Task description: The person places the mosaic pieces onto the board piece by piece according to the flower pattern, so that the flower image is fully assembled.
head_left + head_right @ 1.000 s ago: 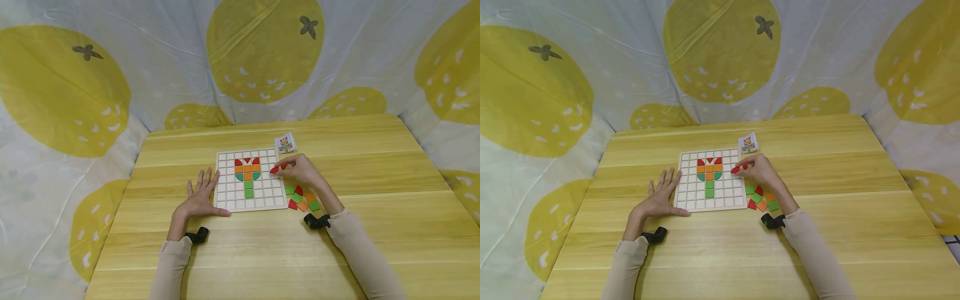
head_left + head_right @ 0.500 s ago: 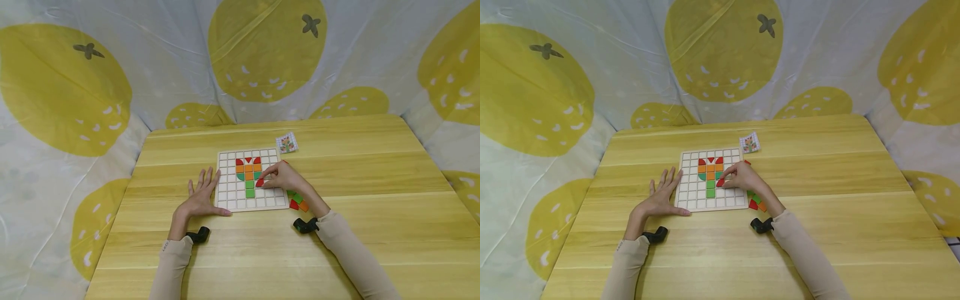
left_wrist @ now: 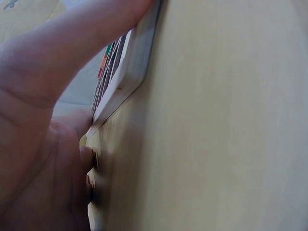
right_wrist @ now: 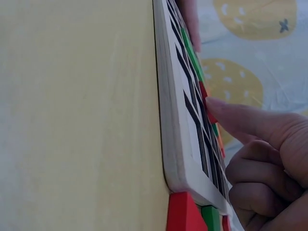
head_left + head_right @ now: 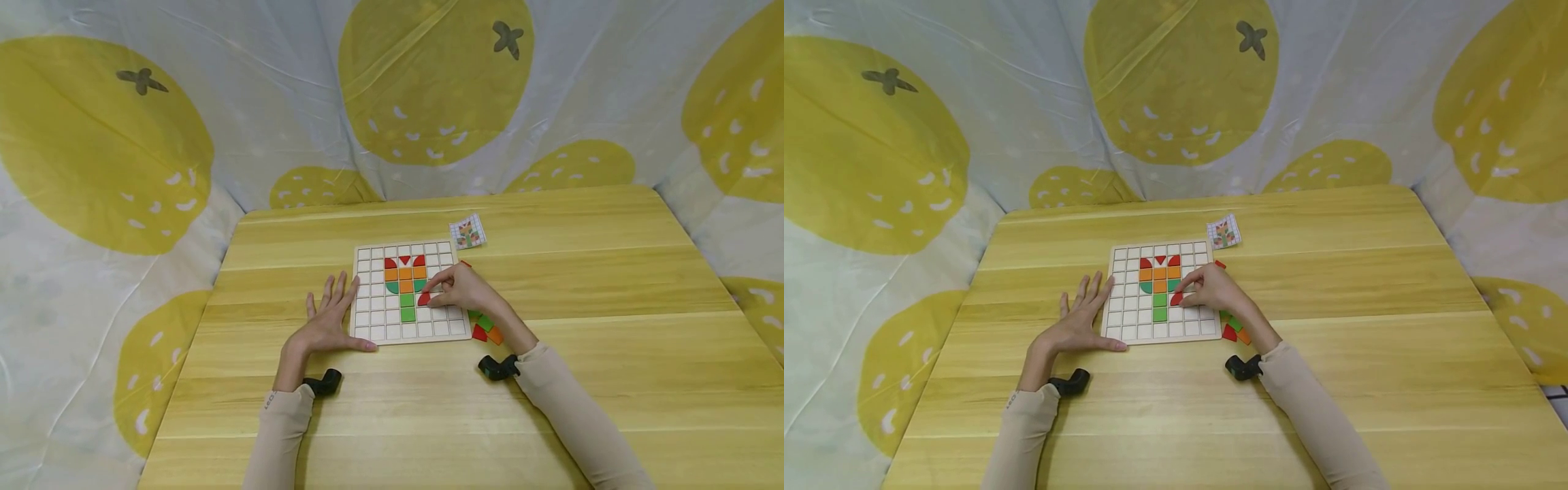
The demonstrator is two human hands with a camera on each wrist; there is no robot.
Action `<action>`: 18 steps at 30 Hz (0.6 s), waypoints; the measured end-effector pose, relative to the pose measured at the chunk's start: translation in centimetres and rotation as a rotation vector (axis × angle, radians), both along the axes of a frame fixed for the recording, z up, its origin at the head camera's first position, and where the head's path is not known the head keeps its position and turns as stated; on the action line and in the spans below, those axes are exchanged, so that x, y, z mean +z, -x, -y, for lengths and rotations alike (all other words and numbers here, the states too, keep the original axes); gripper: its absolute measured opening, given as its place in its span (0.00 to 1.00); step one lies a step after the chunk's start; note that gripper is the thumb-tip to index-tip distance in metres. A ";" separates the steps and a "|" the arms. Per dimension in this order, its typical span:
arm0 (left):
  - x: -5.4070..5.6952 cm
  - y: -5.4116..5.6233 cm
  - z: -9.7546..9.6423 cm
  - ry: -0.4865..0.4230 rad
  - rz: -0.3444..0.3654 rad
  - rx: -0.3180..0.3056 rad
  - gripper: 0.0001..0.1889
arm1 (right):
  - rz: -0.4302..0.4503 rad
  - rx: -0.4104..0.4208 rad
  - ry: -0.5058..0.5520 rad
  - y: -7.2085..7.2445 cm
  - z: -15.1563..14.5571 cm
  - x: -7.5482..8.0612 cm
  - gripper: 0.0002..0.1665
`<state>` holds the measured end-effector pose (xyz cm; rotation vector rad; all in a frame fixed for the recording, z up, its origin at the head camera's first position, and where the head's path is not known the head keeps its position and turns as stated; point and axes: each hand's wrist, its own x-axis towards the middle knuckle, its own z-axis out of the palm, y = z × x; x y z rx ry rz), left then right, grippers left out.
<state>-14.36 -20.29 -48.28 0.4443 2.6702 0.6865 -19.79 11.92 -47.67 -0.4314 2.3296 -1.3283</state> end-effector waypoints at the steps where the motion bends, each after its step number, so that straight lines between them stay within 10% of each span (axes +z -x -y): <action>1: 0.0 0.0 0.0 0.000 0.000 -0.001 0.74 | -0.002 -0.004 -0.003 0.0 0.1 0.0 0.13; 18: -0.1 0.2 0.0 0.014 -0.007 -0.007 0.75 | -0.003 -0.016 0.012 0.0 0.1 -0.5 0.11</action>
